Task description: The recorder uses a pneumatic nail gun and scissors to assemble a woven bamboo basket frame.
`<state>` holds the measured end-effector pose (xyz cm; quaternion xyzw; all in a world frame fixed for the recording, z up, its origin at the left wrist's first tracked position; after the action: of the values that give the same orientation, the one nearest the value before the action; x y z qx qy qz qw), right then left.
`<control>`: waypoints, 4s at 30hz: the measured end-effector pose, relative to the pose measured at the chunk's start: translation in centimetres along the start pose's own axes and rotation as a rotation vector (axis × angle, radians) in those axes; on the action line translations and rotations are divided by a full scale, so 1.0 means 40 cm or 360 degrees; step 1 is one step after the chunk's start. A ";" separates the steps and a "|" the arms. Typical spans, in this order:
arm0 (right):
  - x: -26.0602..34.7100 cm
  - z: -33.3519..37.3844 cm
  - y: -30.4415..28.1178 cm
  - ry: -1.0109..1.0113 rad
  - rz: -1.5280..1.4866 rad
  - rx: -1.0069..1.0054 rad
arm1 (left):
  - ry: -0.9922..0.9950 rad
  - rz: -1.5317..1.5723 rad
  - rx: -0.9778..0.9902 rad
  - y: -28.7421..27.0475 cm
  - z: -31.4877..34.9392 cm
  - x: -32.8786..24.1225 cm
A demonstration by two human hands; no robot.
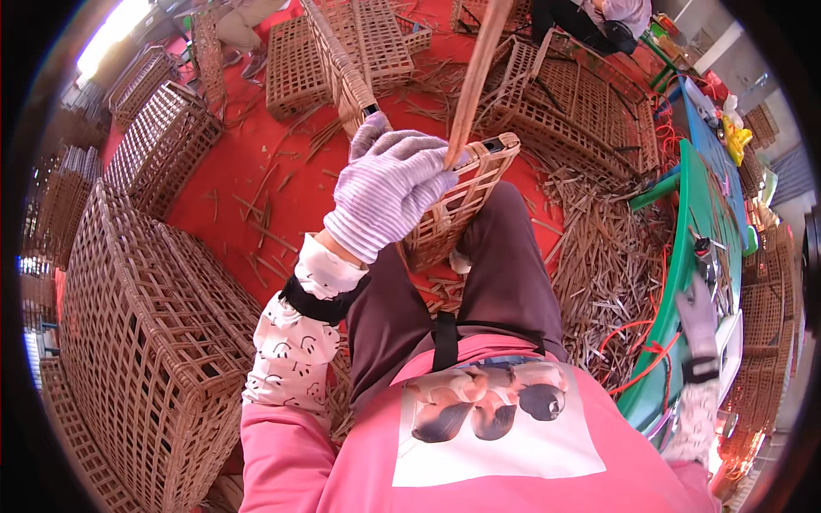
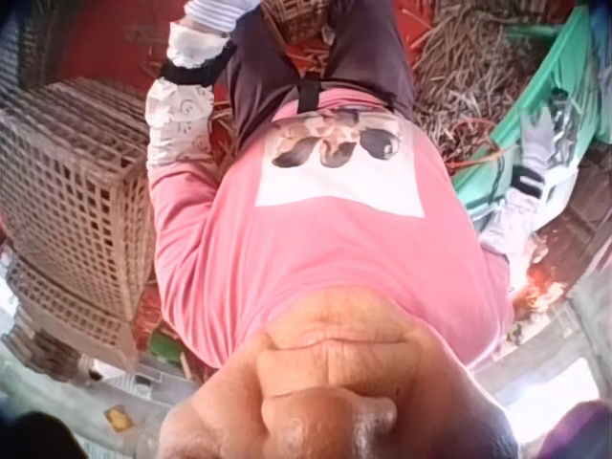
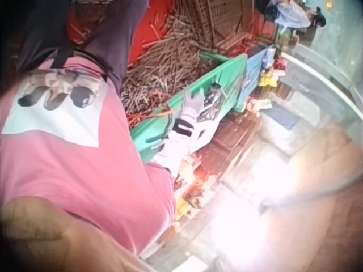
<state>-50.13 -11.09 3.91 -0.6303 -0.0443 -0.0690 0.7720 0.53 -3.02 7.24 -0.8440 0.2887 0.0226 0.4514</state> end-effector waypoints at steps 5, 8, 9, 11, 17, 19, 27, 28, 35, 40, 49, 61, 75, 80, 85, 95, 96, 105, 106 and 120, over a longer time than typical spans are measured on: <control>0.802 -0.015 -0.002 -0.1843 -0.0517 0.0014 | -0.0263 -0.0316 0.0115 0.013 0.033 0.013; 1.067 0.054 0.011 -0.2353 -0.0807 0.0154 | -0.0376 -0.0312 0.0159 -0.003 0.059 0.037; 1.123 0.080 0.023 -0.2353 -0.1024 0.0601 | -0.0354 -0.0238 0.0110 -0.016 0.071 0.044; 1.189 0.120 0.059 -0.2635 -0.1080 0.0908 | -0.0328 -0.0279 0.0015 -0.050 0.101 0.044; 1.213 0.207 0.118 -0.2621 -0.1291 0.1565 | -0.0543 0.0153 0.0065 -0.082 0.173 0.041; 1.178 0.230 0.116 -0.2732 -0.1203 0.1411 | -0.0298 0.0053 0.0058 -0.079 0.169 0.006; 1.169 0.211 0.104 -0.2246 -0.1997 0.1599 | -0.0126 -0.0114 0.0234 -0.117 0.181 0.008; 1.168 0.215 0.101 -0.2098 -0.2212 0.1687 | -0.0164 -0.0115 0.0220 -0.124 0.189 0.024; 1.150 0.225 0.106 -0.1300 -0.2612 0.2047 | -0.0365 -0.0098 -0.0123 -0.067 0.173 -0.021; 1.112 0.239 0.064 -0.1159 -0.2482 0.1843 | -0.0419 -0.0039 -0.0359 -0.061 0.184 -0.013; 1.130 0.269 0.012 -0.1288 -0.2025 0.1366 | -0.0398 -0.0057 -0.0442 -0.043 0.166 -0.025; 1.323 0.066 0.069 -0.1893 -0.1472 0.1276 | -0.0437 0.0346 -0.0589 -0.055 0.190 -0.024; 1.220 -0.061 0.354 -0.1465 0.0173 0.1341 | -0.0434 -0.0139 0.0180 -0.052 0.135 -0.039; 1.150 0.099 0.167 -0.2034 -0.0724 0.1587 | -0.0440 -0.0167 0.0153 -0.059 0.147 -0.039; 1.119 0.136 0.160 -0.2043 -0.0686 0.1422 | -0.0465 0.0126 0.0142 -0.073 0.163 -0.038; 1.148 0.151 0.168 -0.2050 -0.0534 0.1421 | -0.0320 -0.0079 0.0020 -0.128 0.172 -0.059; 1.148 0.150 0.160 -0.2068 -0.0673 0.1349 | -0.0318 -0.0076 0.0011 -0.123 0.167 -0.058; 1.137 0.149 0.152 -0.1966 -0.0633 0.1290 | -0.0244 0.0251 -0.0057 -0.109 0.165 -0.028; 1.139 0.149 0.149 -0.1972 -0.0556 0.1293 | -0.0264 0.0475 -0.0330 -0.128 0.188 -0.031; 1.152 0.136 0.177 -0.1610 -0.0465 0.1838 | -0.1081 0.0521 -0.0556 -0.001 0.372 -0.091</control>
<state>-3.42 -6.70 5.30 -0.0712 -0.5023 0.1597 0.8468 0.82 10.22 -0.45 -0.7954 0.2458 0.4200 0.3613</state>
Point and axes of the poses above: each hand's wrist, its own z-axis away from the middle knuckle, its own y-axis out of the palm, x = y × z, the point moved 7 cm from there along -z, towards the middle knuckle, and after that the axes turned 8 degrees about x, right-handed, at the moved point
